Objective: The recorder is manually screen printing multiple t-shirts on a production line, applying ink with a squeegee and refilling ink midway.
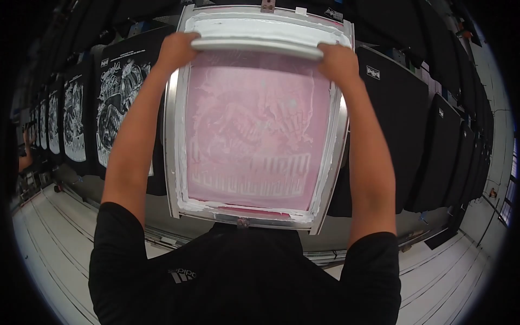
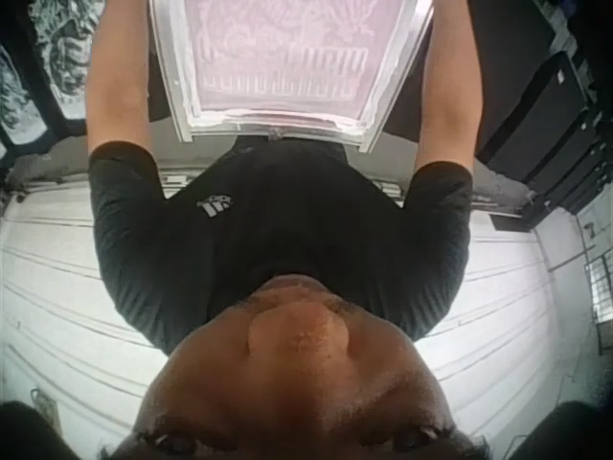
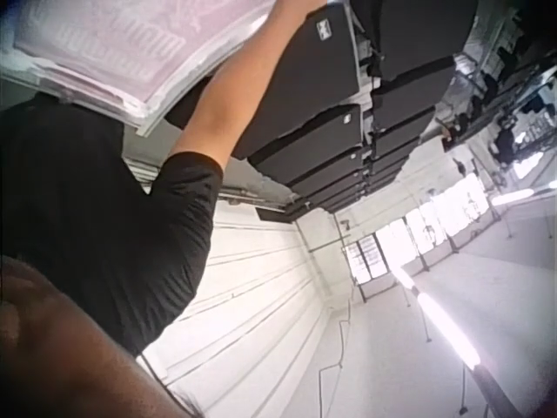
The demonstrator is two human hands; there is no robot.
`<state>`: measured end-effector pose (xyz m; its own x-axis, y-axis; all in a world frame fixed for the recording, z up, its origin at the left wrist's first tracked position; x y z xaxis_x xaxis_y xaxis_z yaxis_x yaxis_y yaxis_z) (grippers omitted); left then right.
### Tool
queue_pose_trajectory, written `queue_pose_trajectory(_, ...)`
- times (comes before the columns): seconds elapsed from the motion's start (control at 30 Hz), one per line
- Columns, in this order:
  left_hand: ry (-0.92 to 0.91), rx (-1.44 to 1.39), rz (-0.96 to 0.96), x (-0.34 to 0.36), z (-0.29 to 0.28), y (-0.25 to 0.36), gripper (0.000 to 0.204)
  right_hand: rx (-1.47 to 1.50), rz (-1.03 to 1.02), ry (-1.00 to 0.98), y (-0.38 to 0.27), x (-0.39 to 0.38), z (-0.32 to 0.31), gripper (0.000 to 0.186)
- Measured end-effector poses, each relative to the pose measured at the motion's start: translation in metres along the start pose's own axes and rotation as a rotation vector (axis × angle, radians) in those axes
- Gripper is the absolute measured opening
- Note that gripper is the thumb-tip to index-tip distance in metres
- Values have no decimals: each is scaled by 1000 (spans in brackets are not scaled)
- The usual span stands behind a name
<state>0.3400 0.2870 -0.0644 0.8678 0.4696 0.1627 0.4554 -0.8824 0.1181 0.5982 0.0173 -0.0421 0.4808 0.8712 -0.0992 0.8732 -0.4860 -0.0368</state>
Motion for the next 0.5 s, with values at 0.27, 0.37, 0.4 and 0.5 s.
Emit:
queue_pose_trajectory(0.27, -176, -76, 20, -35, -40, 25, 38, 93, -69, -46, 7, -52, -29, 47)
queue_pose_trajectory(0.37, -406, -82, -128, -200, -77, 69, 28, 155, -14, -185, -54, -216, -34, 35)
queue_pose_trajectory(0.4, -375, -206, -119, -259, -83, 78, 32, 234, -70, -147, -70, -268, -35, 37)
queue_pose_trajectory(0.5, -319, -318, 6, -358, -96, 124, 36, 336, -52, -207, -97, -370, -10, 41)
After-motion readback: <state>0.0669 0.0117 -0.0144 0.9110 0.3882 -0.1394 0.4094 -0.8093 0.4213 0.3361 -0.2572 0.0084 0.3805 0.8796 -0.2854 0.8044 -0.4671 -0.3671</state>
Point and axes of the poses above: each hand's wrist, its own x-axis towards the middle knuckle, its own z-axis out of the palm, y = z × x, the point moved 5 cm from there along x, towards the middle knuckle, and after that the axes turned 3 degrees about x, right-handed, at the moved point
